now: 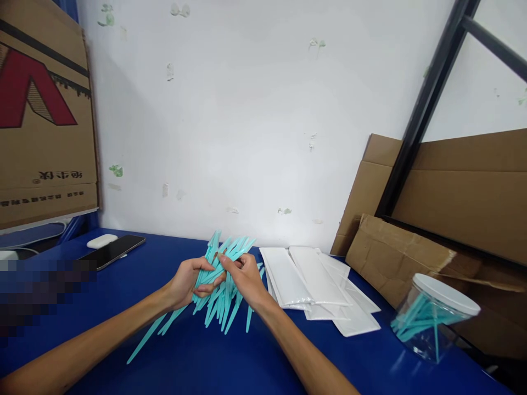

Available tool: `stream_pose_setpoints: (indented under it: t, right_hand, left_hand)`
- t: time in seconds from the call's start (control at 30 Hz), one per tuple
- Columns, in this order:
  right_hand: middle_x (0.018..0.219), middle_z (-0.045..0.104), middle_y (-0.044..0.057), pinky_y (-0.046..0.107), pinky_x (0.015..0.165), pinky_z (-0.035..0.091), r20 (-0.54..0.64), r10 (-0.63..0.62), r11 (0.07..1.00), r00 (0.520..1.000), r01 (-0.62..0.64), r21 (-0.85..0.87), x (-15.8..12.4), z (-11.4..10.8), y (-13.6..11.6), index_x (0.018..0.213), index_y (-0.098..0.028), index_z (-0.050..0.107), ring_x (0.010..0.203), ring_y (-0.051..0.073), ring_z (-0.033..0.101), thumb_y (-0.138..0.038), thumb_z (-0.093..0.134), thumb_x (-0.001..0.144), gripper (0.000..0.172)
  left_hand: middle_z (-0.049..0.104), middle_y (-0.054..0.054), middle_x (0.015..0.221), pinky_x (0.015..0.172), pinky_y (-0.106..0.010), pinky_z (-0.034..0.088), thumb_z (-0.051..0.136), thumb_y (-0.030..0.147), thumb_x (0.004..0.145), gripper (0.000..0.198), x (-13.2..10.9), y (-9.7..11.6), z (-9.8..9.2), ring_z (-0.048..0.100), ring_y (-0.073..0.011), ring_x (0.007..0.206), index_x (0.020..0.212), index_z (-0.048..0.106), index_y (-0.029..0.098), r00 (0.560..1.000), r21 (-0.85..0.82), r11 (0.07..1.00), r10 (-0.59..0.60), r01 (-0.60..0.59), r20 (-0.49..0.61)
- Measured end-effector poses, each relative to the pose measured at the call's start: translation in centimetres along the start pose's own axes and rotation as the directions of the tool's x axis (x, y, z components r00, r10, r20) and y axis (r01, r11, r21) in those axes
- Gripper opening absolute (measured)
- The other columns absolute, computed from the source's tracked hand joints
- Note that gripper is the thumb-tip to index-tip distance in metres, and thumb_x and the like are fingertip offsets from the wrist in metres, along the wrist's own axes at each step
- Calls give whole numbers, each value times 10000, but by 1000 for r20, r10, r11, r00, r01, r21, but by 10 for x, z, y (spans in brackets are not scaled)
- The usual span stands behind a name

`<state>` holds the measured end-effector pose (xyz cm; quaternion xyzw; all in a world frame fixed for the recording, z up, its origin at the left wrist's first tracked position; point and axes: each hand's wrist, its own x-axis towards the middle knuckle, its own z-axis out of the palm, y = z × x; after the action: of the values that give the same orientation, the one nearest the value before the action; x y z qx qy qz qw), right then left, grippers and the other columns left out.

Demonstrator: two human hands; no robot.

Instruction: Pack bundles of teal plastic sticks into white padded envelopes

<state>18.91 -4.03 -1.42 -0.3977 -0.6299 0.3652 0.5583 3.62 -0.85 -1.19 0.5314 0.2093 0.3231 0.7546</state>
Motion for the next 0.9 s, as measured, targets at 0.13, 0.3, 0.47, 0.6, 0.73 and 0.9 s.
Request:
stream_pose_setpoints:
  t: [0.13, 0.3, 0.47, 0.6, 0.73, 0.9]
  right_hand:
    - [534, 526, -12, 261, 535, 362, -47, 11, 997, 999, -14, -72, 1, -3, 8, 659, -173, 606, 531, 141, 482, -593, 621, 786, 439]
    - [531, 431, -39, 247, 505, 283, -110, -19, 995, 994, 8, -102, 2, -6, 11, 598, -182, 535, 520, 103, 349, -573, 643, 780, 444]
    - [582, 554, 9, 283, 590, 402, -21, 6, 994, 1000, -8, -109, 1, -6, 8, 731, -185, 639, 619, 171, 496, -645, 571, 799, 470]
    - [748, 638, 36, 304, 656, 454, 48, -19, 990, 999, 25, -141, -1, -2, 9, 852, -189, 659, 739, 203, 567, -623, 557, 823, 447]
    - [1069, 662, 72, 322, 780, 485, 35, -37, 999, 999, 39, -36, 2, -5, 2, 1193, -221, 584, 936, 224, 608, -562, 607, 825, 502]
    - [1414, 500, 59, 388, 1022, 392, -258, -217, 976, 941, 216, -32, 3, -21, -17, 1438, -320, 378, 1258, 229, 500, -507, 435, 948, 528]
  left_hand:
    - [562, -19, 659, 418, -209, 157, 490, 254, 742, 93, -1, 0, 1, 285, -47, 415, 721, 483, 163, 999, 59, 998, 16, -14, -39]
    - [546, -16, 679, 433, -222, 154, 486, 300, 792, 170, -1, 1, 3, 293, -50, 436, 713, 512, 152, 999, 131, 991, 35, -33, -19]
    - [531, 0, 677, 440, -223, 160, 505, 308, 778, 155, 0, 1, -1, 288, -48, 438, 727, 489, 163, 999, 124, 992, 18, -13, -38]
    - [338, 58, 514, 418, -226, 80, 496, 272, 718, 190, 2, 0, -3, 159, -43, 421, 587, 392, 182, 997, 185, 981, -68, 61, 32]
    - [202, 97, 502, 411, -220, 31, 531, 285, 697, 246, 2, 2, 4, 73, -43, 433, 588, 326, 205, 991, 191, 973, -124, 131, -50]
    - [254, 102, 558, 399, -210, 34, 612, 402, 731, 240, -2, 7, 15, 92, -40, 430, 789, 507, 194, 974, 234, 946, -226, 225, -24]
